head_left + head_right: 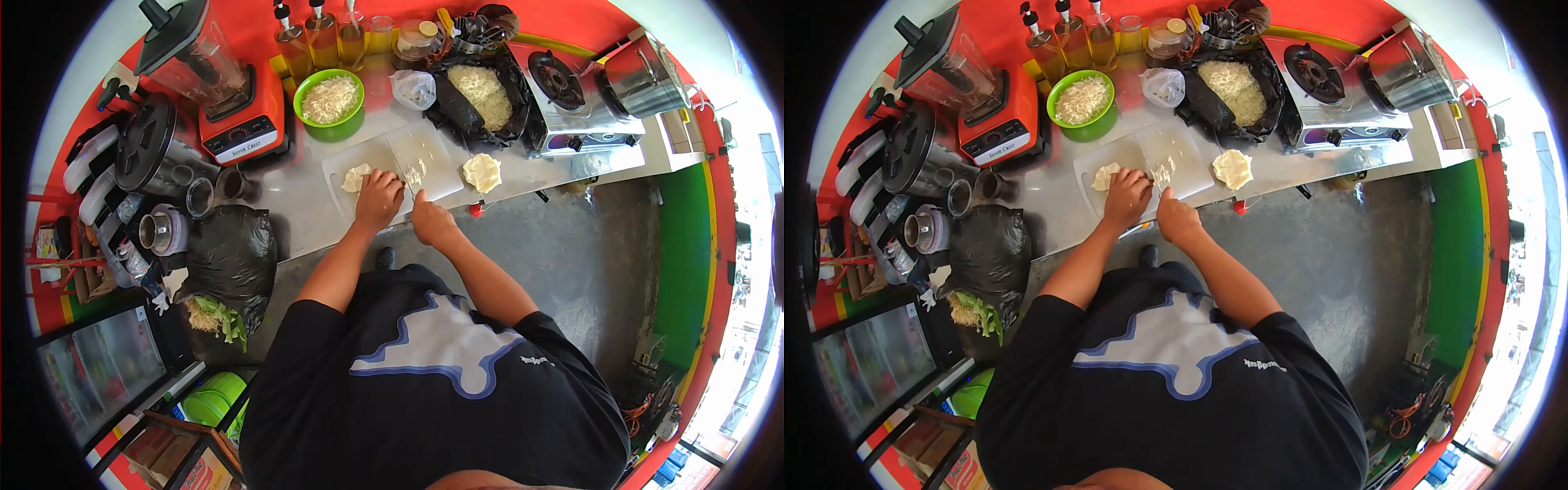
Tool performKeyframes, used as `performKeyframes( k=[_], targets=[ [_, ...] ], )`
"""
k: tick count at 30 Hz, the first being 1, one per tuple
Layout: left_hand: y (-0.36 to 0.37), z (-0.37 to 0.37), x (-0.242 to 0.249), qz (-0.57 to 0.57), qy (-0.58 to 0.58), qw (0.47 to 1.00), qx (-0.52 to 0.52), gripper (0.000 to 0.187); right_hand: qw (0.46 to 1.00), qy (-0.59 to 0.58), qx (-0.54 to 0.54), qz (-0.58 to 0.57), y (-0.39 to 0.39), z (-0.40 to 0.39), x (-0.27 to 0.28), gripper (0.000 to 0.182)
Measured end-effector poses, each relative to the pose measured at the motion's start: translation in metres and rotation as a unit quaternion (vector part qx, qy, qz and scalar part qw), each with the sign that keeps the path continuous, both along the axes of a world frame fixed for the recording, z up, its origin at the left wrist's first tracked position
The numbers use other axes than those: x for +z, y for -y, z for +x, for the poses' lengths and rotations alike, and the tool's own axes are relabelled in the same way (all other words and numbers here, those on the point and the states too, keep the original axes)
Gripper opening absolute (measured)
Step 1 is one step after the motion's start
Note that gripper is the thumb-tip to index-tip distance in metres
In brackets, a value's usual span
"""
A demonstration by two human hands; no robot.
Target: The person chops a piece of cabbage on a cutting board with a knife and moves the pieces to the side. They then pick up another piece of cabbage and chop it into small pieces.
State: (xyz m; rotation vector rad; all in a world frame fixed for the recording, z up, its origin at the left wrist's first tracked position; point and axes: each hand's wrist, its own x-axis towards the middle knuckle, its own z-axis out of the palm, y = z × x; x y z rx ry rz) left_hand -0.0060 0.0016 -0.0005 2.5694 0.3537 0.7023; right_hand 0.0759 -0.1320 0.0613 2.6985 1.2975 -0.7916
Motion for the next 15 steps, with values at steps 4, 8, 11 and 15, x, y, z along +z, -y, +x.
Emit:
performKeyframes(
  k=[4, 8, 11, 15],
  targets=[
    [-0.003, 0.001, -0.002, -0.011, 0.004, 1.0, 0.013, 0.009, 1.0, -0.017, -0.024, -0.006, 0.007, -0.006, -0.005, 0.033],
    [-0.001, 0.0, -0.003, -0.033, 0.016, 0.999, 0.01, 0.01, 0.999, -0.032, -0.028, 0.026, -0.006, 0.007, -0.007, 0.037],
    [-0.001, 0.0, -0.001, -0.039, 0.012, 0.999, 0.009, 0.011, 0.999, -0.05, -0.019, 0.006, -0.007, 0.009, 0.007, 0.033],
    [0.001, 0.003, 0.001, -0.027, 0.002, 0.999, 0.028, 0.012, 0.998, -0.04, -0.022, -0.031, 0.007, -0.004, 0.002, 0.035]
  ],
)
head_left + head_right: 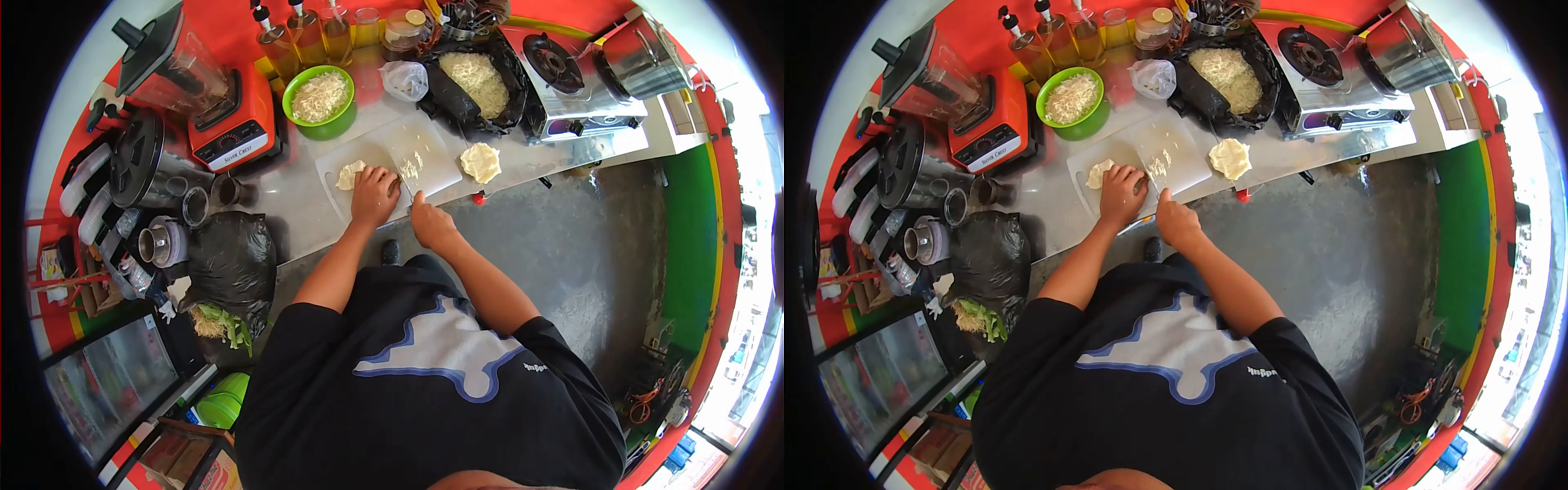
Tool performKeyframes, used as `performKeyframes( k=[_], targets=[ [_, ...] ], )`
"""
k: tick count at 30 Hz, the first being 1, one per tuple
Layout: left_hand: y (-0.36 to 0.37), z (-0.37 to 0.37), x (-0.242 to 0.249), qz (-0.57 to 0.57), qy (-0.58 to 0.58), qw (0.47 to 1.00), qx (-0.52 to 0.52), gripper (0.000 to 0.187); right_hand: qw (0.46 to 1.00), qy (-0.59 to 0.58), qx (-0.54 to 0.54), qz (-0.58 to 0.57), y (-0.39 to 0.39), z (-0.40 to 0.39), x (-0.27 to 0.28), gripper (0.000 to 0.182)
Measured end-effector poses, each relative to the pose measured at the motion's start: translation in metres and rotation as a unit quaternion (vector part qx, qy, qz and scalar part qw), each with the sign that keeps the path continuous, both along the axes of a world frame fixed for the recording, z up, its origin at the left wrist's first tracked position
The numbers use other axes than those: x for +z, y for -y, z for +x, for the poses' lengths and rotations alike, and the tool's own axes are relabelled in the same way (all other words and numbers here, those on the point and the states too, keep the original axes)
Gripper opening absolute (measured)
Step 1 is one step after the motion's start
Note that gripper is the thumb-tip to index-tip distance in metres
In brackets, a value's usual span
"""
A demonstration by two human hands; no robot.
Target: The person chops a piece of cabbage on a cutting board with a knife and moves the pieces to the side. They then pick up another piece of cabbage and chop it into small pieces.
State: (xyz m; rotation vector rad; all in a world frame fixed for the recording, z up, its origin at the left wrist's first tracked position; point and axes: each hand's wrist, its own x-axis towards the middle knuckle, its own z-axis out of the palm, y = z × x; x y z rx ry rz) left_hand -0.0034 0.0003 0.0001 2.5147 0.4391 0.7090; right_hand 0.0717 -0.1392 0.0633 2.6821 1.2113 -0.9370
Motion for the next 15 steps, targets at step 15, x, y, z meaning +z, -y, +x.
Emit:
performKeyframes(
  k=[15],
  targets=[
    [0.0, 0.001, 0.001, 0.012, 0.01, 1.0, 0.01, 0.01, 0.996, 0.027, -0.049, 0.073, -0.002, -0.016, -0.013, 0.027]
  ],
)
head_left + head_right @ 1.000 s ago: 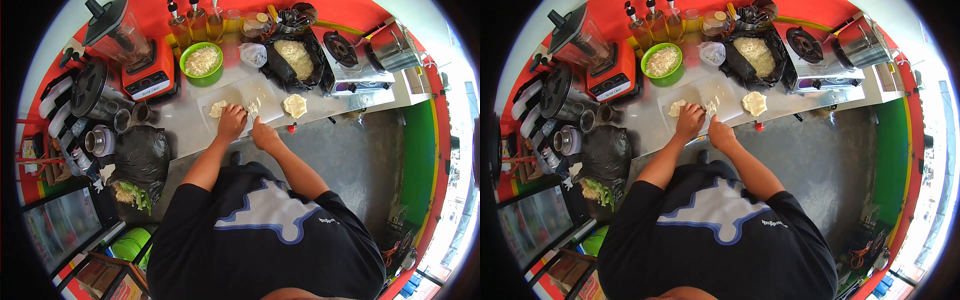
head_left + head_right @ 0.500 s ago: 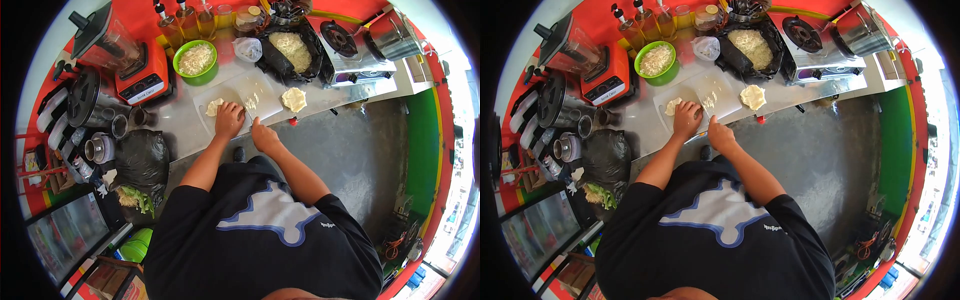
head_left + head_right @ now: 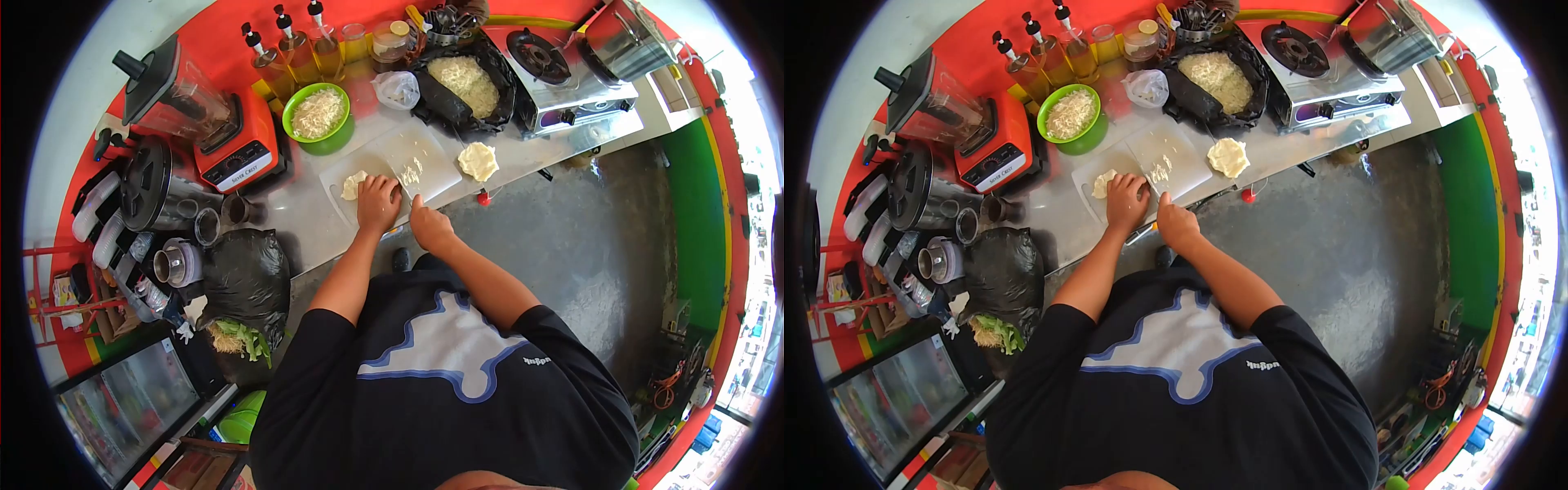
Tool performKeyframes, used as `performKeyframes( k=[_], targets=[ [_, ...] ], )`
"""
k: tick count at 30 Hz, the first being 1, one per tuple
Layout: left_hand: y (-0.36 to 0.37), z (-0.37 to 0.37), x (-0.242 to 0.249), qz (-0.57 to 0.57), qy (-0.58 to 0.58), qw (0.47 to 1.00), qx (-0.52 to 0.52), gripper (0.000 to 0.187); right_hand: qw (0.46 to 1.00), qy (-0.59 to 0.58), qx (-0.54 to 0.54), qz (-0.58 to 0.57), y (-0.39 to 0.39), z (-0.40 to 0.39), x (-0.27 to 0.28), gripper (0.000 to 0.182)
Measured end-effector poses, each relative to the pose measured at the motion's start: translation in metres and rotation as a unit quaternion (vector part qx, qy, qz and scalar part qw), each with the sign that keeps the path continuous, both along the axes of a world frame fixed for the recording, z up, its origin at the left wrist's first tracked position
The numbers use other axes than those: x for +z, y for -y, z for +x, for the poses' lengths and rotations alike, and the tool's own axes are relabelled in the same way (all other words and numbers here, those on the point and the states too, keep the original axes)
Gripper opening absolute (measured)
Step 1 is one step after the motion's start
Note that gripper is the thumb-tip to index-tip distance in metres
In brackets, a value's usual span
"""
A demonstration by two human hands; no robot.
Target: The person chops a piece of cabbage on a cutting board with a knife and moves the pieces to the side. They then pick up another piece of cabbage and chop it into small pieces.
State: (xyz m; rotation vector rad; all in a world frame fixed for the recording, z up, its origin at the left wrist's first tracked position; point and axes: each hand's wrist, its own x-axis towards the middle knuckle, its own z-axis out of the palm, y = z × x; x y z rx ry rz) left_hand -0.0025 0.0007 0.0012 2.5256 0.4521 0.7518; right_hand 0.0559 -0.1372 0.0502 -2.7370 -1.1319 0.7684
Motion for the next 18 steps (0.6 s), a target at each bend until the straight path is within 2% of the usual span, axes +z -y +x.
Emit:
performKeyframes(
  k=[7, 12, 15, 17, 18],
  targets=[
    [0.0, -0.001, 0.0, -0.025, 0.018, 1.0, 0.005, 0.006, 0.998, 0.036, 0.053, -0.018, -0.017, 0.012, 0.012, 0.029],
    [-0.001, 0.0, -0.005, -0.027, 0.014, 1.0, 0.003, 0.006, 0.999, -0.04, -0.012, -0.012, -0.003, -0.002, 0.004, 0.032],
    [-0.004, -0.001, -0.008, -0.037, 0.027, 0.999, 0.014, 0.009, 0.999, -0.028, -0.02, 0.032, -0.009, 0.002, -0.005, 0.033],
    [-0.013, -0.002, -0.009, -0.109, 0.025, 0.994, -0.016, 0.018, 0.999, -0.024, -0.009, 0.037, -0.016, 0.014, -0.005, 0.033],
    [-0.02, -0.005, -0.004, -0.105, 0.028, 0.994, -0.01, 0.018, 0.999, -0.022, -0.004, 0.041, -0.018, 0.02, -0.004, 0.033]
  ],
)
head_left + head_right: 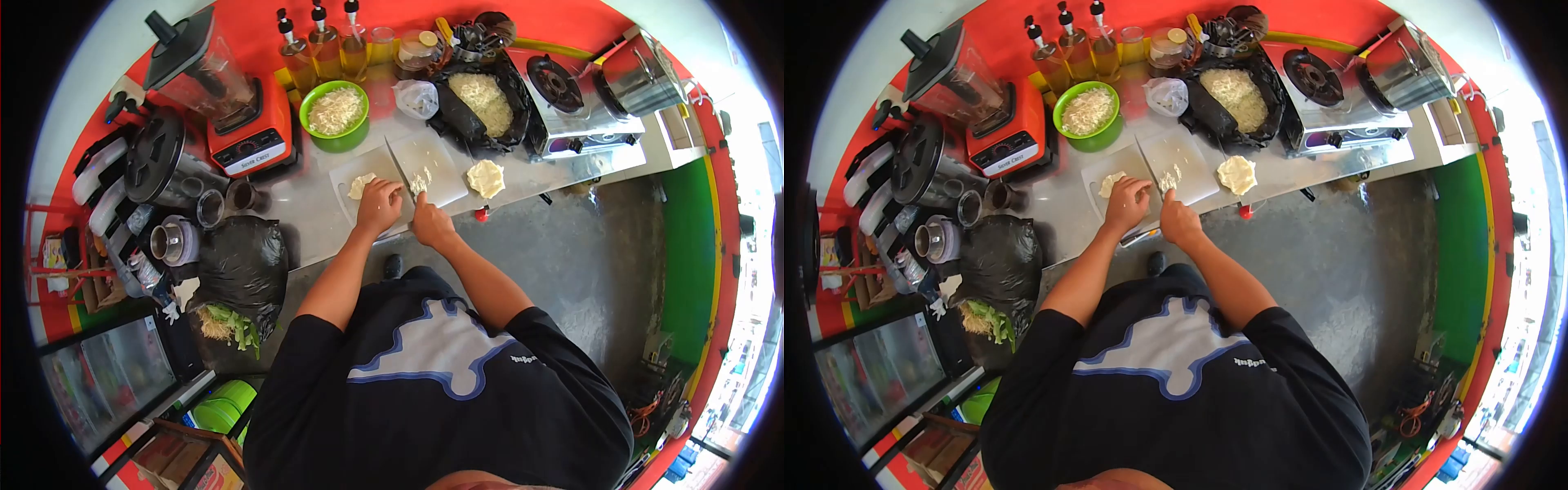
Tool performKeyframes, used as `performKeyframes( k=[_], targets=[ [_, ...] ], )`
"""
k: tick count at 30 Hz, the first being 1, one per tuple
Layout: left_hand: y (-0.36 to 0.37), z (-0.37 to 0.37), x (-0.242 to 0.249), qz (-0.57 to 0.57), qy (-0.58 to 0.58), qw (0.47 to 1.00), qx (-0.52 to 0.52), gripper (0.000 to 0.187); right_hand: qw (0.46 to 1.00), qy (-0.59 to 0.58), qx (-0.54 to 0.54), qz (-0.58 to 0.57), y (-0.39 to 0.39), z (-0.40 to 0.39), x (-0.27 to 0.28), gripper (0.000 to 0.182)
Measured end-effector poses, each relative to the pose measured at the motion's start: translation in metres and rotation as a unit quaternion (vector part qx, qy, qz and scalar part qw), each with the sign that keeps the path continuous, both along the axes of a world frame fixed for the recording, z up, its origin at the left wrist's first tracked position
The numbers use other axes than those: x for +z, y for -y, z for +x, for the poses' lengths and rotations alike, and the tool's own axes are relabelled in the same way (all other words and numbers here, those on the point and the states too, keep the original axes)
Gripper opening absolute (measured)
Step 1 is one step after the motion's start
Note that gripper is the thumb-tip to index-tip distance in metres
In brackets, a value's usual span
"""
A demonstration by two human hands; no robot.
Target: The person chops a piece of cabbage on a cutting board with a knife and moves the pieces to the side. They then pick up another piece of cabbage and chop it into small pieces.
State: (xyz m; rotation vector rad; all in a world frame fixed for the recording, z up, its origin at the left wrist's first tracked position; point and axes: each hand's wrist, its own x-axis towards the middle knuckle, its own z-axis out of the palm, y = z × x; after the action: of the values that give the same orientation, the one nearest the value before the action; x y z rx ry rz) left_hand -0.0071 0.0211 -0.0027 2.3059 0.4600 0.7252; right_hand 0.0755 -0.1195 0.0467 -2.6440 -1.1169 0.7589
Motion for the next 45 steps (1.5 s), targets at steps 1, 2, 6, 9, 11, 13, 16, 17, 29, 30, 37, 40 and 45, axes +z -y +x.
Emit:
performKeyframes(
  k=[1, 2, 6, 9, 11, 13, 16, 17, 29, 30, 37, 40, 45],
  targets=[
    [-0.008, -0.005, 0.005, -0.025, 0.003, 1.0, -0.018, 0.022, 1.0, 0.001, 0.006, 0.005, 0.0, 0.003, 0.001, 0.033],
    [-0.016, -0.01, 0.009, -0.05, 0.005, 0.998, -0.036, 0.025, 1.0, 0.002, -0.01, 0.011, 0.0, 0.005, 0.002, 0.034],
    [-0.035, -0.033, 0.017, 0.059, -0.016, 0.998, 0.006, 0.029, 0.998, -0.028, -0.016, 0.048, 0.005, 0.007, 0.01, 0.033],
    [-0.036, -0.044, 0.027, 0.069, -0.073, 0.995, 0.004, 0.031, 0.997, -0.055, 0.019, 0.046, 0.015, 0.003, 0.004, 0.034],
    [-0.032, -0.045, 0.034, 0.037, -0.135, 0.989, 0.045, 0.03, 0.996, -0.069, 0.029, 0.047, 0.02, 0.003, -0.004, 0.035],
    [-0.032, -0.045, 0.026, 0.008, -0.124, 0.99, 0.062, 0.032, 0.998, -0.056, -0.003, 0.019, 0.021, 0.002, -0.001, 0.036],
    [-0.03, -0.049, 0.022, -0.034, -0.083, 0.993, 0.083, 0.034, 0.997, -0.04, -0.047, 0.036, 0.021, 0.005, -0.003, 0.035],
    [-0.029, -0.049, 0.022, -0.046, -0.05, 0.994, 0.087, 0.036, 0.997, -0.041, -0.048, 0.035, 0.021, 0.005, -0.004, 0.035],
    [-0.014, -0.033, -0.004, -0.139, -0.062, 0.98, 0.127, 0.027, 0.989, -0.037, 0.005, 0.142, 0.023, 0.014, 0.008, 0.031],
    [-0.014, -0.032, 0.001, -0.138, -0.06, 0.98, 0.13, 0.027, 0.988, -0.045, 0.023, 0.148, 0.019, 0.012, 0.012, 0.031],
    [-0.014, -0.044, 0.03, -0.032, -0.113, 0.98, 0.164, 0.022, 0.987, -0.069, 0.073, 0.122, -0.006, -0.014, 0.026, 0.031],
    [-0.014, -0.043, 0.006, -0.083, -0.09, 0.98, 0.156, 0.021, 0.993, -0.054, 0.069, 0.077, -0.015, -0.023, 0.032, 0.029],
    [-0.007, -0.039, 0.002, -0.087, -0.082, 0.976, 0.18, 0.025, 0.995, -0.019, 0.092, 0.027, -0.02, -0.026, 0.031, 0.029]
  ],
)
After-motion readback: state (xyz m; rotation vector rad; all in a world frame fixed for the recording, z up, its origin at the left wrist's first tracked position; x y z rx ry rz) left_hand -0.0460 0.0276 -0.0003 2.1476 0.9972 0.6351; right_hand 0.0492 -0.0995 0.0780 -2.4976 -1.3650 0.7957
